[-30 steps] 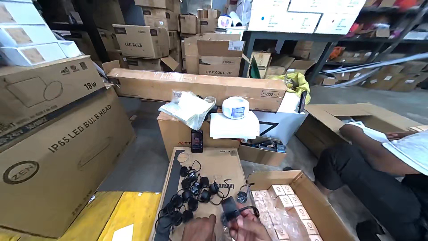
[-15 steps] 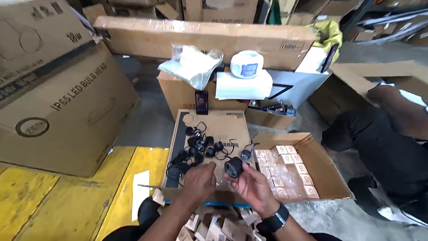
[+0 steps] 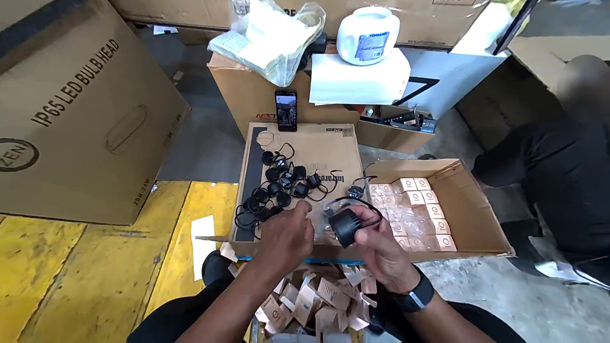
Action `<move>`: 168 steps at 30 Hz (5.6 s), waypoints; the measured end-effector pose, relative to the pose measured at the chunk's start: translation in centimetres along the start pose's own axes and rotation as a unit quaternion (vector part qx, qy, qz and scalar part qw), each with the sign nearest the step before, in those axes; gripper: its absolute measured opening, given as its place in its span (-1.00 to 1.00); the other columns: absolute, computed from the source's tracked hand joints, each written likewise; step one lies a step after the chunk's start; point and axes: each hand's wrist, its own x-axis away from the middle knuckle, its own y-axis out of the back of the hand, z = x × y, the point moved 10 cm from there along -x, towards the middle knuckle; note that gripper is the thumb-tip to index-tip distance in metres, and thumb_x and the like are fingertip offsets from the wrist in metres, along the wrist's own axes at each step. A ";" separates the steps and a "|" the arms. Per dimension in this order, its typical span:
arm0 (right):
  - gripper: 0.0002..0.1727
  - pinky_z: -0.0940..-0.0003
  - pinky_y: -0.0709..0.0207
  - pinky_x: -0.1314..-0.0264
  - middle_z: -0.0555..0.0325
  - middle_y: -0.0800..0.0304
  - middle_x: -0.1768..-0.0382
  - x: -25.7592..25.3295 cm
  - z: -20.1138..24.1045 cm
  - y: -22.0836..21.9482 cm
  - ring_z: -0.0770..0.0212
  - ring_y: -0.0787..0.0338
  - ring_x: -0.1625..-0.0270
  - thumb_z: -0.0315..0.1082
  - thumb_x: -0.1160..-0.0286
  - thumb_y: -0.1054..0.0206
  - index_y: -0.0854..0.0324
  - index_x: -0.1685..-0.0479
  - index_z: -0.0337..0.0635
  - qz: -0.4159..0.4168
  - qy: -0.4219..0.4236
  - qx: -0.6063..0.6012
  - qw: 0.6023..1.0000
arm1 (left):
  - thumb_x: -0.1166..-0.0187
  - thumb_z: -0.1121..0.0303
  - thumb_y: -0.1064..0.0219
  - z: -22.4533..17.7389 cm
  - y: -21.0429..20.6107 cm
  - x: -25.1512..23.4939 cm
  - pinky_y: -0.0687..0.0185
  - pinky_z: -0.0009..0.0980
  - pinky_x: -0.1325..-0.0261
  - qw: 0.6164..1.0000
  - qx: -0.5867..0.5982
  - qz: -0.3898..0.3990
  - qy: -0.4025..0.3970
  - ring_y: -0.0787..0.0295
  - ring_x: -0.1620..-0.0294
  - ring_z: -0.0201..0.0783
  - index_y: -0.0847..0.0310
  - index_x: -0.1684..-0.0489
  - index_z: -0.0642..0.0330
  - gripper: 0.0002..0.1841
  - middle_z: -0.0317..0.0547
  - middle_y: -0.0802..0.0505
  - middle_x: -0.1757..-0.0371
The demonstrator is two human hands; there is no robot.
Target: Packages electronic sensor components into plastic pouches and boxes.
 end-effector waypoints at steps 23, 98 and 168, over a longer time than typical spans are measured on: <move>-0.54 0.28 -0.76 -0.09 -0.10 -0.87 0.09 -0.2 -2.5 1.5 0.16 -0.85 0.06 -0.47 -0.26 -0.61 -0.71 -0.18 -0.46 -0.096 -0.075 0.167 0.978 | -0.55 0.42 -0.17 -0.1 0.8 0.5 -0.73 -0.36 0.22 0.962 0.270 -0.032 -0.008 -0.72 0.36 -0.44 -0.64 -0.07 0.20 -0.77 -0.34 -0.77 0.39; -0.88 0.31 -0.77 0.38 0.10 -0.78 0.46 0.6 -3.0 1.6 0.23 -0.79 0.50 -0.58 -0.38 -0.30 -0.63 0.14 -0.33 -0.111 -0.049 0.282 0.952 | -0.55 0.07 -0.47 1.2 -2.1 1.3 -0.39 -0.52 0.50 0.933 0.300 0.127 0.155 -0.39 0.66 -0.51 -0.82 -0.09 -0.05 -0.71 -0.48 -0.53 0.64; -0.39 0.36 -0.77 -0.13 0.18 -0.85 -0.05 -0.2 -3.2 -0.2 0.33 -0.85 -0.05 -0.27 -0.21 -0.67 -0.64 -0.33 -0.18 0.081 -0.115 0.373 0.917 | -0.45 0.54 -0.41 0.8 -2.4 0.4 -0.57 -0.54 0.40 0.854 0.488 0.125 0.126 -0.63 0.53 -0.46 -0.67 0.07 0.26 -0.84 -0.27 -0.76 0.48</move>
